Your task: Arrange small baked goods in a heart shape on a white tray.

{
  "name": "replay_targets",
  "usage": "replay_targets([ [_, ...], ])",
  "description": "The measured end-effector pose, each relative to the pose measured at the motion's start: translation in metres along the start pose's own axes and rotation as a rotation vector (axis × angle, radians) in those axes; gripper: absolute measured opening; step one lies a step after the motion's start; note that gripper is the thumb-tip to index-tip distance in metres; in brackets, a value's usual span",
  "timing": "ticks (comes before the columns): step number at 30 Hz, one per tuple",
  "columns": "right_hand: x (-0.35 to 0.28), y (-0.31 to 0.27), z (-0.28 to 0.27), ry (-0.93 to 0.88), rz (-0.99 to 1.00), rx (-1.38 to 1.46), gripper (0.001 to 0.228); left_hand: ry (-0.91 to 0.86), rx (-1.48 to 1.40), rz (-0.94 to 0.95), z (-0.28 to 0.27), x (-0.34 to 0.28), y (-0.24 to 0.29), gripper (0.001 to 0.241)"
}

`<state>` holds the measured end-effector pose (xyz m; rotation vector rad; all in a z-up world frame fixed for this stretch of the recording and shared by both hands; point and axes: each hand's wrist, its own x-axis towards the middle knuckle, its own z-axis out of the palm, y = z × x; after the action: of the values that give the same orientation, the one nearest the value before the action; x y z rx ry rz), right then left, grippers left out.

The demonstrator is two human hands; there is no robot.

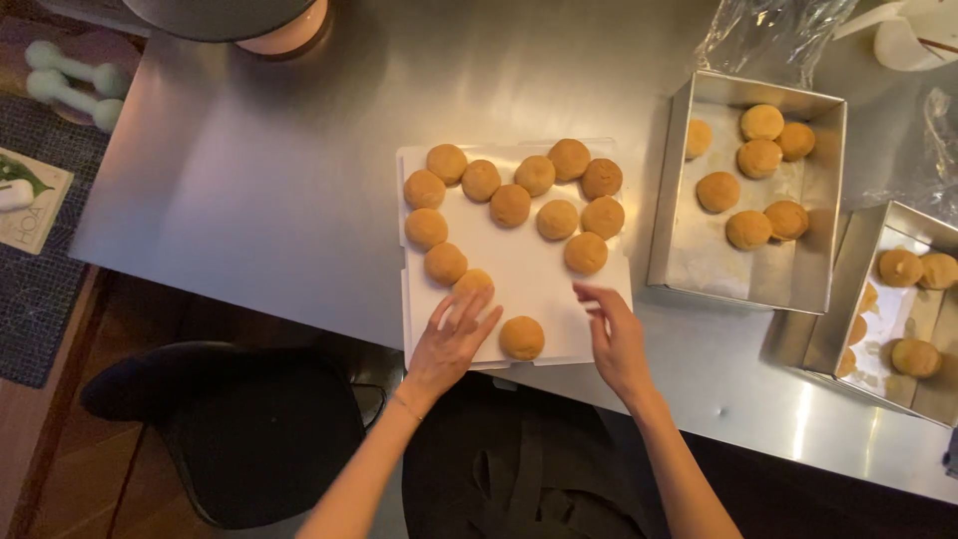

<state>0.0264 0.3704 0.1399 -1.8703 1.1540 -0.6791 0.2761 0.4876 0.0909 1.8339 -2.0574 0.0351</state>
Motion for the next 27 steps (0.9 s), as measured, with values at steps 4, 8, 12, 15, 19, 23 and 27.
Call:
replay_targets([
  [4, -0.035, 0.003, -0.025, 0.064, 0.097, 0.056, 0.048, -0.02, 0.191, 0.247, -0.006, 0.005, -0.004, 0.057],
  [8, -0.056, 0.03, -0.041, 0.154, 0.162, 0.085, 0.048, -0.008, 0.223, 0.333, -0.014, -0.008, -0.01, 0.051],
  [12, -0.061, 0.055, -0.044, 0.131, 0.184, 0.005, 0.038, -0.091, -0.07, 0.203, -0.03, -0.035, -0.001, 0.015],
  [15, -0.047, 0.031, -0.018, -0.062, -0.021, -0.024, 0.056, -0.115, -0.26, -0.035, -0.032, -0.044, 0.025, 0.015],
  [19, -0.023, 0.001, 0.029, -0.235, -0.273, -0.088, 0.093, 0.009, -0.539, -0.349, -0.029, -0.014, 0.065, 0.021],
  [23, -0.019, 0.022, 0.044, -0.254, -0.174, -0.098, 0.089, 0.15, -0.748, -0.508, -0.009, -0.009, 0.076, 0.03],
  [27, -0.02, 0.03, 0.045, -0.227, -0.282, -0.012, 0.094, 0.102, -0.892, -0.676, -0.008, -0.011, 0.077, 0.032],
])
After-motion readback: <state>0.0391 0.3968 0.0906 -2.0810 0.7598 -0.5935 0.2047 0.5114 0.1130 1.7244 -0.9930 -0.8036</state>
